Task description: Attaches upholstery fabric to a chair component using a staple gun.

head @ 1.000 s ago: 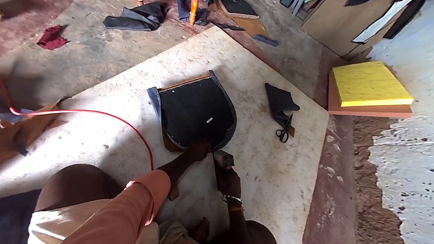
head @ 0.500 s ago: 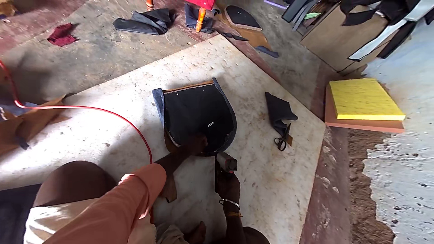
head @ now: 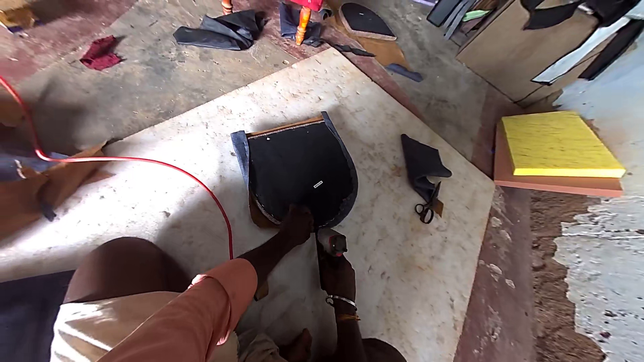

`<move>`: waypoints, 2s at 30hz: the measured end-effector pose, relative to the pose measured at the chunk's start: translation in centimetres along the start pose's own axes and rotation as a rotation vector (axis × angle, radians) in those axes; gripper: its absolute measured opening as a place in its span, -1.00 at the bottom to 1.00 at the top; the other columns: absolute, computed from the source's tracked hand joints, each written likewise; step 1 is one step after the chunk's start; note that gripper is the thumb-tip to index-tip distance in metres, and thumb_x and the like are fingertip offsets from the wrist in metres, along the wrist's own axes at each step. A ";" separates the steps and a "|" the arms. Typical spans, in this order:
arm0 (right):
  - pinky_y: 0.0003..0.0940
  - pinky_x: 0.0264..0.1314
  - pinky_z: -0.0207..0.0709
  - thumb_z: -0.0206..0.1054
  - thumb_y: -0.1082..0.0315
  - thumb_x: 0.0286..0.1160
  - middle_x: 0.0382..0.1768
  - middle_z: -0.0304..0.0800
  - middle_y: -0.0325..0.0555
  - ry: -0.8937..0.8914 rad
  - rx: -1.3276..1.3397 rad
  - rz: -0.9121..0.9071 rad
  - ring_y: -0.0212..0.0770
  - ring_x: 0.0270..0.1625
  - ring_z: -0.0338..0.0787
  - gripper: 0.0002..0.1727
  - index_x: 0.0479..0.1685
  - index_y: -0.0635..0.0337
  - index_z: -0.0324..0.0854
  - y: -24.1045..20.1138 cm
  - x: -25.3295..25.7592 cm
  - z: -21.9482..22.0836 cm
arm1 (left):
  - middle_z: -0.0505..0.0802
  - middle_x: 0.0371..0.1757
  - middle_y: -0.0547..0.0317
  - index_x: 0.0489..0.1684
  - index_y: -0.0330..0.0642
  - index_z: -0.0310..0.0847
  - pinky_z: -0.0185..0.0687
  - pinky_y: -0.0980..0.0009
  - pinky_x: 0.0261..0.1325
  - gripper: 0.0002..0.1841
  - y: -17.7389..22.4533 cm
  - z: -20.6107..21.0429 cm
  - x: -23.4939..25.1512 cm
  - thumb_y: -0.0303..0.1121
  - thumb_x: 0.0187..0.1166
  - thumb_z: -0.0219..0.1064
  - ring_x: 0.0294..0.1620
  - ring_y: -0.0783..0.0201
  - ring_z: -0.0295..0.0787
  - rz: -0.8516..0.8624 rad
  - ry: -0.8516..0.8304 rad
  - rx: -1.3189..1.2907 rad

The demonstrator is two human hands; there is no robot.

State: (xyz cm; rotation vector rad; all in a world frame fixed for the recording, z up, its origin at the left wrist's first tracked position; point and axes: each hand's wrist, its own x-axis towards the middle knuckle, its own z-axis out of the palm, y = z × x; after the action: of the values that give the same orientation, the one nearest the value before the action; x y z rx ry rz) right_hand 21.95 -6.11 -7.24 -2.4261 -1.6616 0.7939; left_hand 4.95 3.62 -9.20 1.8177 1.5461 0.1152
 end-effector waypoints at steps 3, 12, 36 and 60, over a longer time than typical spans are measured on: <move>0.13 0.09 0.72 0.36 -0.07 0.52 -0.10 0.92 -0.05 -0.012 -0.001 0.016 -0.03 -0.01 0.91 -0.54 0.22 0.02 0.74 -0.1 0.1 0.2 | 0.64 0.47 0.11 0.07 -0.07 0.80 0.56 -0.10 0.46 -0.76 0.1 0.3 0.0 -0.21 0.64 0.32 0.64 -0.12 0.33 0.002 -0.014 0.027; 0.10 0.02 0.72 0.43 -0.02 0.47 -0.20 0.92 -0.10 -0.023 0.066 -0.005 -0.07 -0.10 0.91 -0.60 0.14 0.01 0.76 -0.3 -1.0 0.7 | 0.69 0.36 -0.10 0.10 -0.24 0.72 0.56 0.03 0.52 -0.76 -3.5 -1.0 1.2 -0.27 0.75 0.26 0.41 -0.04 0.65 0.213 0.082 -0.106; 0.42 0.67 0.19 0.46 0.02 0.47 0.70 0.22 0.54 0.465 0.150 0.030 0.54 0.71 0.27 -0.08 0.77 0.34 0.21 6.0 2.0 -2.6 | 0.77 0.41 0.23 0.36 0.25 0.66 0.20 -0.19 0.67 -0.65 -12.1 -3.8 -8.0 -0.31 0.80 0.05 0.55 0.05 0.57 0.313 0.250 0.612; 0.71 0.66 -0.75 -0.05 -0.92 -0.11 0.97 -0.47 -0.25 0.063 -0.157 -0.294 0.21 0.95 -0.53 0.20 0.84 -0.89 -0.18 -5.3 13.3 3.2 | 0.88 -0.06 -0.11 0.73 0.04 0.37 0.80 -0.11 -0.12 -0.48 -0.8 0.2 -2.7 -0.13 0.81 -0.06 -0.11 -0.14 0.89 0.628 -0.419 0.647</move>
State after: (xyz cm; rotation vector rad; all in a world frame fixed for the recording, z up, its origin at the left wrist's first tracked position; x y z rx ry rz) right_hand 19.62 7.23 -12.88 -2.1949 -2.0604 0.5582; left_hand 3.63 1.14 -8.81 2.5745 0.7106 -0.4973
